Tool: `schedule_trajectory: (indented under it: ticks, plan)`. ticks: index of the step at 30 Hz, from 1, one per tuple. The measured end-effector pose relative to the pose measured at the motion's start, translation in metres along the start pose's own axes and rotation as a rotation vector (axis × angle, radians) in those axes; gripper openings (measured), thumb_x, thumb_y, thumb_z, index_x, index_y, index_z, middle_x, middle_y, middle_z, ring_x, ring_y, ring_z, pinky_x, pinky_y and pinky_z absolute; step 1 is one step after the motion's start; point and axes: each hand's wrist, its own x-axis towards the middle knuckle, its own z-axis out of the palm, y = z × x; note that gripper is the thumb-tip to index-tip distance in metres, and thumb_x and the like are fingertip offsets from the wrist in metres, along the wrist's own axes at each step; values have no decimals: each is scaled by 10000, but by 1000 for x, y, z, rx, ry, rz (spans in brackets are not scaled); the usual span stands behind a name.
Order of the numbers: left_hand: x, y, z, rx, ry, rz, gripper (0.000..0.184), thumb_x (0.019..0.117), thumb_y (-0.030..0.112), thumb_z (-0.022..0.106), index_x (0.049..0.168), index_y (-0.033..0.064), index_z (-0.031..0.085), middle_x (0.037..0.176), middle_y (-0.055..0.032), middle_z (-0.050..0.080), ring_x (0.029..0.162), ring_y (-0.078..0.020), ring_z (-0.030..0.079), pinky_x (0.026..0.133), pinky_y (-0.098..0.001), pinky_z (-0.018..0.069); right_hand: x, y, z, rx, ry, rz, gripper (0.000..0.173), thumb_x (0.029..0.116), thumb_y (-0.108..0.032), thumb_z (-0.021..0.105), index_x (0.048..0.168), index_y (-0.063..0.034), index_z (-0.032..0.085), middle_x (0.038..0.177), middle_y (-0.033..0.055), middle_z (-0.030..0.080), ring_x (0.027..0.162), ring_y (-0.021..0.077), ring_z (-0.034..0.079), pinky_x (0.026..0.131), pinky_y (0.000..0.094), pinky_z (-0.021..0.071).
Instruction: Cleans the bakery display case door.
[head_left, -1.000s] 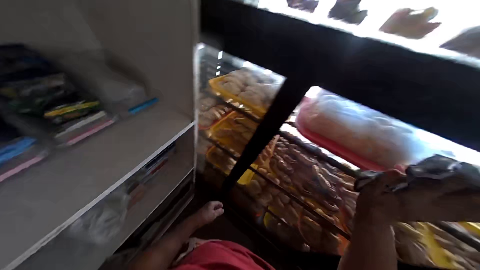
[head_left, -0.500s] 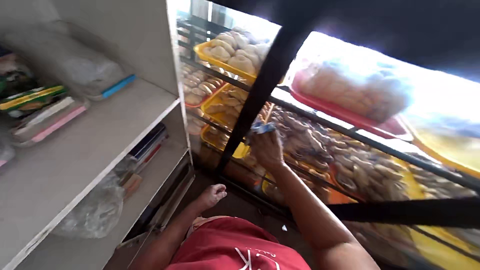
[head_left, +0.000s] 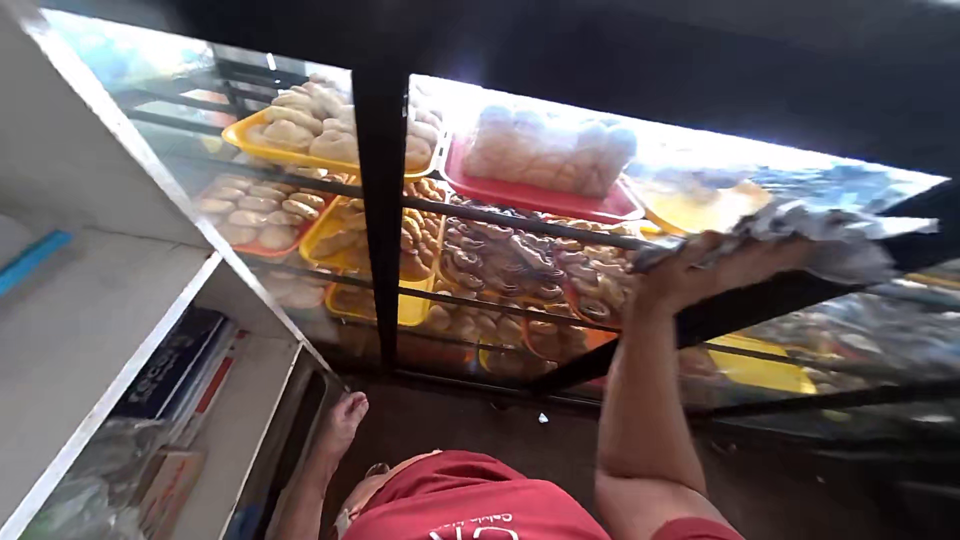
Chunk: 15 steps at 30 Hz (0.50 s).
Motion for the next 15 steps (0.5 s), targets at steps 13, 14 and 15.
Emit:
schedule_trajectory:
  ticks: [13, 14, 15]
  plan:
    - [29, 26, 42, 42, -303, 152, 390, 1036, 160, 559, 1375, -32, 567, 1336, -211, 634, 1185, -260, 653, 1031, -417, 520, -20, -159, 70, 183, -97, -850, 319, 977, -192, 609, 1279, -157, 704, 1422, 49, 638, 1360, 247, 552, 1185, 508, 317]
    - [30, 19, 38, 41, -290, 141, 391, 1036, 165, 561, 1372, -35, 568, 1328, -217, 636, 1175, -266, 656, 1025, -423, 523, -9, -130, 62, 161, -54, -833, 316, 991, -234, 612, 1278, -136, 699, 1408, 78, 646, 1357, 264, 553, 1164, 510, 344]
    - [32, 11, 34, 39, -262, 126, 388, 1037, 172, 563, 1364, -36, 573, 1314, -220, 642, 1158, -270, 661, 1012, -430, 529, 1, -99, 53, 128, -7, -806, 312, 997, -251, 615, 1259, -104, 698, 1385, 120, 654, 1349, 297, 557, 1150, 526, 366]
